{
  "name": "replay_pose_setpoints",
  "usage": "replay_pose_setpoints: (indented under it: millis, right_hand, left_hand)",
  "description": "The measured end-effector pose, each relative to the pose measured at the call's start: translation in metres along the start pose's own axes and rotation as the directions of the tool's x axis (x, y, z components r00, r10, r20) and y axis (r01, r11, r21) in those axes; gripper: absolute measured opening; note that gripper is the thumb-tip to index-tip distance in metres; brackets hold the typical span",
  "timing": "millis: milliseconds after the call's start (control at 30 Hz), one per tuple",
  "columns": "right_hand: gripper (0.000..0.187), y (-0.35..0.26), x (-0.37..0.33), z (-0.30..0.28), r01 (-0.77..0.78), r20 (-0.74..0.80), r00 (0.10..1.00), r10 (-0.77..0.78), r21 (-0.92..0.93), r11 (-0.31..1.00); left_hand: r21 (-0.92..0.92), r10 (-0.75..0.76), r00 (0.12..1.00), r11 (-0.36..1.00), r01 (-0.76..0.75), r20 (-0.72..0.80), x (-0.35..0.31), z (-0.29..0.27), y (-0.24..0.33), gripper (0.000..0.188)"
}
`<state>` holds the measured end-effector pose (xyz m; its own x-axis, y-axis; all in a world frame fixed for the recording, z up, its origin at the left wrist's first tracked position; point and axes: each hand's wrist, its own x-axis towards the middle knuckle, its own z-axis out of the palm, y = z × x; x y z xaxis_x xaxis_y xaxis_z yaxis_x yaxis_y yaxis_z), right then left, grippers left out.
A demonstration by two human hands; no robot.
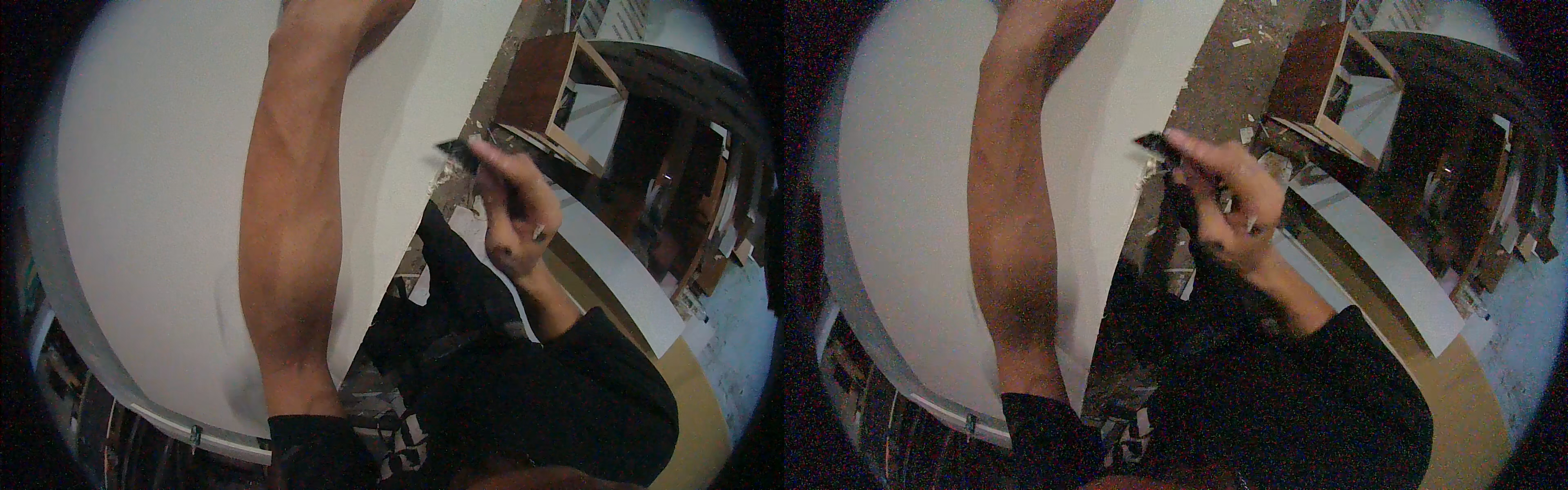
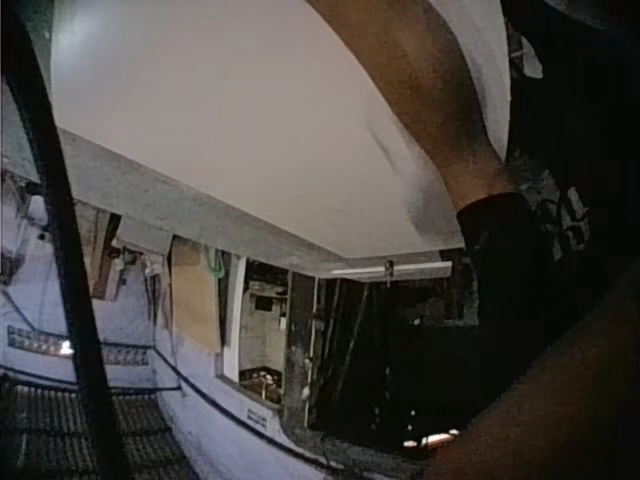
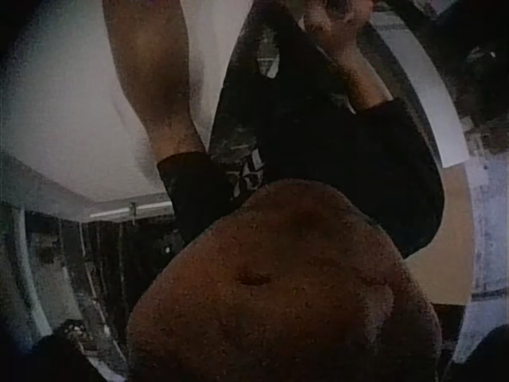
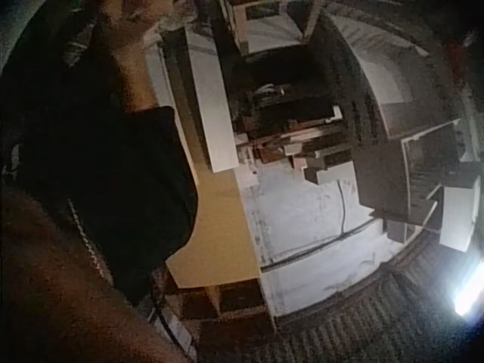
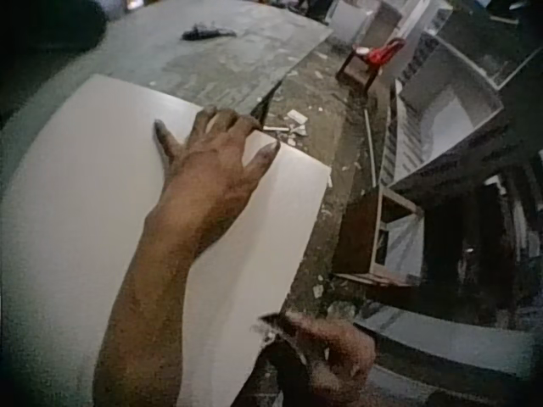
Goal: The person sands the edge of a white wood panel using a small piece of sandpaper, then wipes the dust away by hand and inspects the edge.
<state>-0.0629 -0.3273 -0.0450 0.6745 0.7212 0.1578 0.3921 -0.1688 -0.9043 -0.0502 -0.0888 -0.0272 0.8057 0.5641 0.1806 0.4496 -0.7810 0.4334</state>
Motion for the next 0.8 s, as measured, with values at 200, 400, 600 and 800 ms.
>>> replay_pose_setpoints:
  millis: [200,400,600,800]
  right_hand:
    - [0.029,0.007,0.022,0.002,-0.040,-0.080,0.996,0.042,0.025,0.999]
    - [0.031,0.009,0.021,0.001,-0.005,-0.019,1.000,0.004,-0.020,1.000]
    - [0.039,-0.001,0.006,0.000,0.076,0.150,0.986,-0.069,-0.043,0.996]
    - [0.040,-0.007,0.001,0.001,0.116,0.218,0.972,-0.089,-0.114,0.987]
  left_hand:
    - [0.038,-0.012,1.000,0.999,0.013,-0.018,-0.003,-0.002,0.005,0.048]
    - [0.021,-0.011,0.999,1.000,0.012,-0.042,-0.005,-0.005,0.005,0.049]
    - [-0.018,0.027,0.998,0.999,-0.028,-0.052,-0.008,0.000,0.000,0.048]
    - [0.014,0.076,0.991,0.997,-0.075,-0.111,0.003,0.014,-0.008,0.050]
